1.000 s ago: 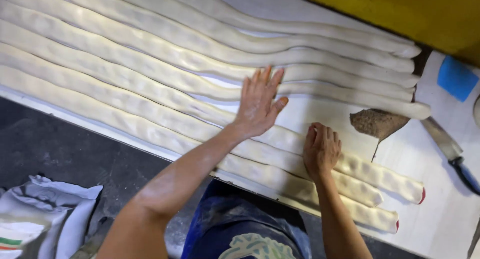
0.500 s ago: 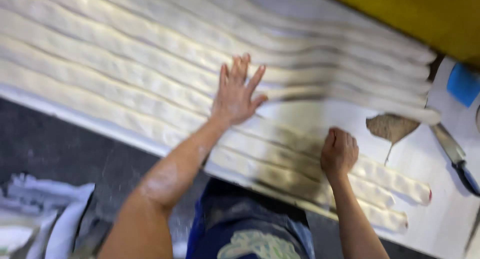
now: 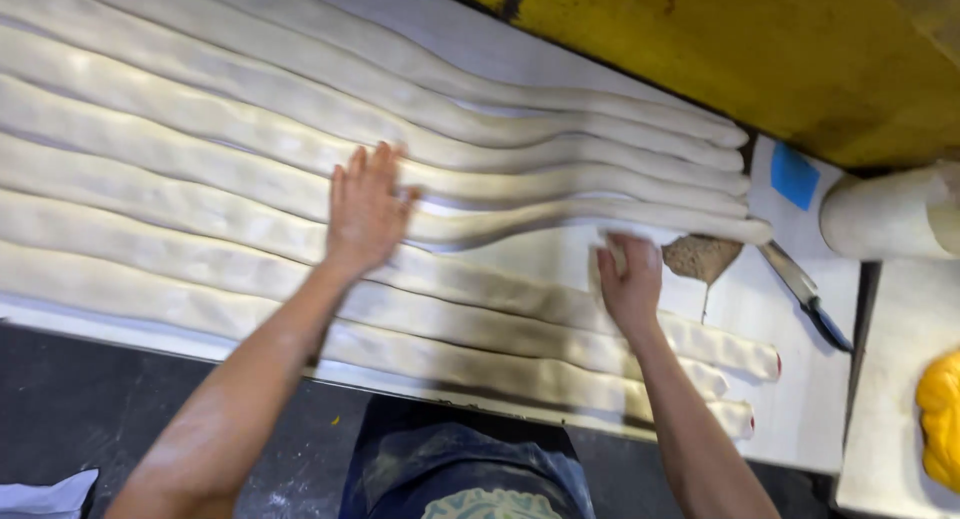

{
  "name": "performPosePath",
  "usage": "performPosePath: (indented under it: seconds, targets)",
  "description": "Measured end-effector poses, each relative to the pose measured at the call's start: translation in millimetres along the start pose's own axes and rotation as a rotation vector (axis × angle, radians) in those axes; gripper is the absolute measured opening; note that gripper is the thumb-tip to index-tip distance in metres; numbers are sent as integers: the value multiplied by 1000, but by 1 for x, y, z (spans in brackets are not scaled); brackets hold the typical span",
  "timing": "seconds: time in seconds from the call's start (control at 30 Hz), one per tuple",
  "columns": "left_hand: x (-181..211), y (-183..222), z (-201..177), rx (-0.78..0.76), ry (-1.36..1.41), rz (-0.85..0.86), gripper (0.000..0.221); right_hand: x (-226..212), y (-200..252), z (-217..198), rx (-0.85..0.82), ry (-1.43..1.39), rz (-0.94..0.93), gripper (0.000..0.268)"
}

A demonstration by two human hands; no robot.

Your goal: Pressing and smoothing long strips of dough on a table and cutting them into sections using a scraper.

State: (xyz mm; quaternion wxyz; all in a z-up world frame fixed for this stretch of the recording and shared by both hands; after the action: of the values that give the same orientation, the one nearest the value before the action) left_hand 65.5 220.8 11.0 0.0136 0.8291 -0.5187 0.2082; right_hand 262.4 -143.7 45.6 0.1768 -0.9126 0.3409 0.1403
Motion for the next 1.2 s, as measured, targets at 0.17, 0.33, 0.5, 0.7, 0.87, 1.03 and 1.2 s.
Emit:
performPosePath:
  seconds: [0.17,0.33,0.5,0.7,0.87,1.03,1.2]
  targets:
    - [-25,8,-45,-16,39,-108,71,-18,-54,35,-190,257,-214,55]
    - [-45,9,-38,-5,-49,-123,63,-22,-98,53,-537,397,-6,58]
    - [-53,18,-63,-12,53,-225,71,-24,-100,71,-839,431,1,47]
    - [-43,32,-43,-95,-89,-154,61,-139,-86,2,-1022,-187,342,59]
    - [-27,31,-49,-90,-71,-118,55,-87,-40,84,-825,-424,328,55]
    - [0,50,-36,-100,-48,41,43,-139,-55,101,-652,-79,121,81]
    - [-23,45,-19,-78,85,-15,34,-165,-79,141,-802,-20,162,83]
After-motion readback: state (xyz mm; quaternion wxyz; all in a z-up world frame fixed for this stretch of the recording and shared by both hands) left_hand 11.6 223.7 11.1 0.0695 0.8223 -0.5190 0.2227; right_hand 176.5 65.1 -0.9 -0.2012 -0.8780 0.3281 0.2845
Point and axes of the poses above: each hand's wrist, its own y-axis away from the middle knuckle, its own z-axis out of the palm, x = y × z, the point moved 8 cm from there along -y, towards the middle knuckle, and after that the axes turned 9 degrees about -x, right-handed, at the moved point
